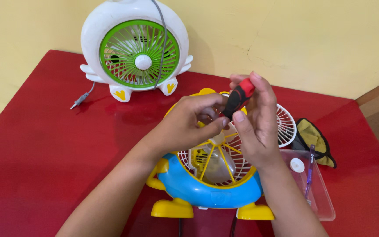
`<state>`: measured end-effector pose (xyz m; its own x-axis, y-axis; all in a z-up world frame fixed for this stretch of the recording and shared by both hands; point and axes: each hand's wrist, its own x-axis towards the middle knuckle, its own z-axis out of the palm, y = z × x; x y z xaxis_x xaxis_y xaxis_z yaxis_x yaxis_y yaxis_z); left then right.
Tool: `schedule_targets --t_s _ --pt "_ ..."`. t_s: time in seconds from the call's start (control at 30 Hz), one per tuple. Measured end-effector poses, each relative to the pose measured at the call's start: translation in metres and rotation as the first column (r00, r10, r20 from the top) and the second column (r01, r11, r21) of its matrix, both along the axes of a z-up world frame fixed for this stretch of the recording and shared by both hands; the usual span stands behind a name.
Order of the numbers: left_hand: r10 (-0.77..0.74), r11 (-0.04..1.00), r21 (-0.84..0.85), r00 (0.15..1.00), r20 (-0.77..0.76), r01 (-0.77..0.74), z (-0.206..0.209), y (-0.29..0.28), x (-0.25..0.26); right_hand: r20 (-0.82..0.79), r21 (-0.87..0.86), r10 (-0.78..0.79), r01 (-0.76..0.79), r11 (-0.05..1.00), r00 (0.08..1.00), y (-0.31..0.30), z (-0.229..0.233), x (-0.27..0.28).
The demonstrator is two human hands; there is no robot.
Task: The person removes the front grille and central cap of a yellow and blue electric fan, then uses a screwdriver to loosen the central screw on the fan blade hub. The fan remains partially disassembled at the end of the clip.
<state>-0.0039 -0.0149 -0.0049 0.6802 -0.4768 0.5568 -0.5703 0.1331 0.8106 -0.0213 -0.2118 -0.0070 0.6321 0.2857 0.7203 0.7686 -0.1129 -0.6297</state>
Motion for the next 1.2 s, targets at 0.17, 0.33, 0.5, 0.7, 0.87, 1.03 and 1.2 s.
schedule_targets --t_s 0.17,0.33,0.5,0.7,0.87,1.03,1.2 --pt "0.168 0.983 0.066 0.985 0.046 -0.171 0.003 -0.005 -0.003 0.064 -0.031 -0.082 0.084 0.996 0.995 -0.002 -0.005 0.002" --pt "0.162 0.986 0.027 0.982 0.102 -0.165 0.005 -0.006 -0.003 0.082 -0.013 -0.1 0.102 0.995 0.992 -0.002 -0.01 0.001" --pt "0.186 0.979 0.054 0.972 0.143 -0.195 0.006 -0.007 -0.003 0.051 0.021 -0.13 0.13 0.991 0.99 0.002 -0.007 -0.005" --pt "0.131 0.991 -0.026 0.982 0.138 -0.129 0.001 0.004 -0.003 -0.031 -0.009 -0.066 0.066 0.998 0.997 0.003 0.0 -0.009" --pt "0.194 0.98 0.014 0.97 0.148 -0.198 -0.001 0.003 0.002 -0.038 -0.086 -0.063 0.059 0.995 0.997 0.001 0.0 -0.008" --pt "0.097 0.994 -0.048 0.994 0.048 -0.095 0.001 0.007 0.0 -0.031 -0.082 0.01 -0.012 0.997 0.999 -0.002 0.0 -0.009" --pt "-0.084 0.992 -0.093 0.994 0.064 0.09 0.0 0.007 0.0 0.065 -0.072 -0.037 0.042 0.997 0.997 -0.007 -0.004 -0.006"
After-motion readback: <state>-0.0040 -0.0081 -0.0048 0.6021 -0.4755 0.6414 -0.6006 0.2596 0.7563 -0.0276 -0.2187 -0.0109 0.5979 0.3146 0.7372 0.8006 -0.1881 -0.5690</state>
